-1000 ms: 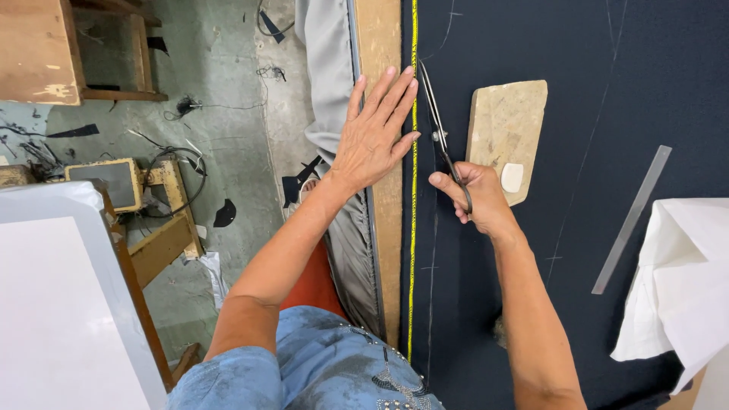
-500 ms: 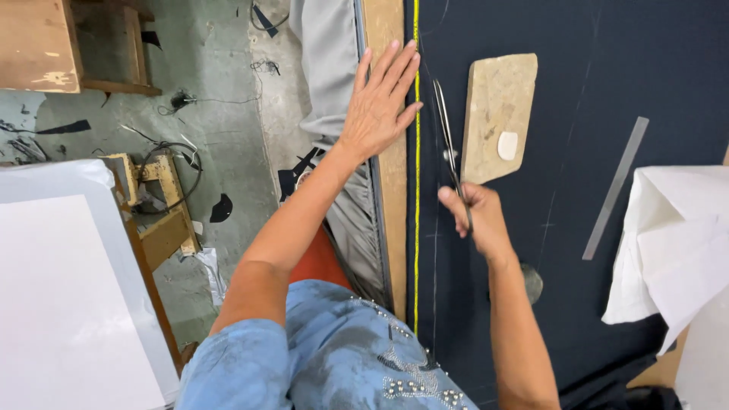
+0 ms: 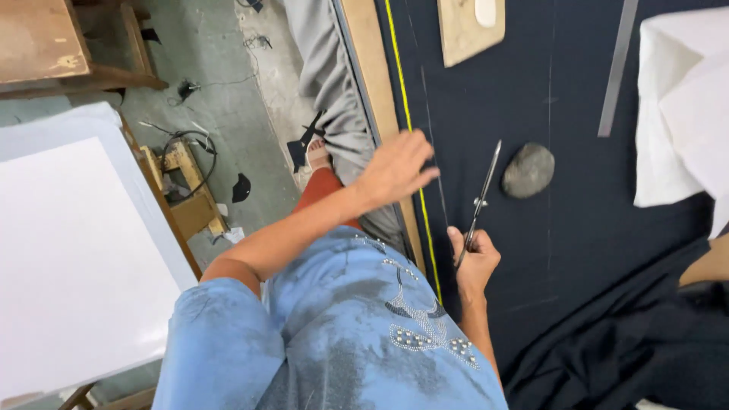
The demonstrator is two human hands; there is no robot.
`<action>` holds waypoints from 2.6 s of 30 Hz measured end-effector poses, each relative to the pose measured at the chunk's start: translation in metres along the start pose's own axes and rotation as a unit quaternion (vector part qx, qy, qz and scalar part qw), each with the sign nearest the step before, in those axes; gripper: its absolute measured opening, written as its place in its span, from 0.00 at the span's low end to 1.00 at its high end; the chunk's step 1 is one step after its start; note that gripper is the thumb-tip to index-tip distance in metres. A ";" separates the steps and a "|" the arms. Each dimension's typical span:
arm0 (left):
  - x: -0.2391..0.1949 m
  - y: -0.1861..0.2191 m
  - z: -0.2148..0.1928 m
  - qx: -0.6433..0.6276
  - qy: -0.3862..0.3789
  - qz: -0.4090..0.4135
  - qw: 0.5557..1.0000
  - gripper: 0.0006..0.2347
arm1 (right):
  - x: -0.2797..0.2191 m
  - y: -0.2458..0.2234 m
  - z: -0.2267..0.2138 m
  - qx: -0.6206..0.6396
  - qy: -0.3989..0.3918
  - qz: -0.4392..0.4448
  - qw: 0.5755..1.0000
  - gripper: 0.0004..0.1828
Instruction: Measuring and marking fabric with chalk and a ruler before cutting it with industrial scissors.
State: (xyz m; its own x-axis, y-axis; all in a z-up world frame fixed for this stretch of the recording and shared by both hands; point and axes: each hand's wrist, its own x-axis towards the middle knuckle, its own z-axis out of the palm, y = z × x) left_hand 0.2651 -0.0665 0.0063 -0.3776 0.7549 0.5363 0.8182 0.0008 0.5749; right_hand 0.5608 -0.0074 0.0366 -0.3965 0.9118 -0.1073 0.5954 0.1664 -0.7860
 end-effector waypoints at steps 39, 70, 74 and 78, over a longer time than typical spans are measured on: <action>0.096 -0.233 -0.120 -0.319 0.087 -0.221 0.918 0.14 | 0.032 -0.181 0.230 0.012 0.147 -0.002 0.989 0.14; 0.238 -0.331 -0.166 -0.066 -0.095 -0.324 0.939 0.09 | 0.176 -0.284 0.247 0.161 -0.205 0.269 0.927 0.27; 0.248 -0.354 -0.159 -0.019 -0.082 -0.197 0.977 0.11 | 0.165 -0.279 0.274 0.244 -0.197 0.294 0.903 0.24; 0.267 -0.373 -0.161 -0.049 -0.186 -0.100 0.976 0.21 | 0.159 -0.312 0.297 0.324 -0.153 0.299 0.885 0.24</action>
State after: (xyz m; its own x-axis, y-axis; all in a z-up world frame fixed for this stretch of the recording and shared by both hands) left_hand -0.2107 0.0293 0.0352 -0.3278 0.9316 0.1569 0.6921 0.1237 0.7111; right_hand 0.1046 -0.0258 0.0844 -0.3753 0.6044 -0.7027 0.2764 -0.6507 -0.7073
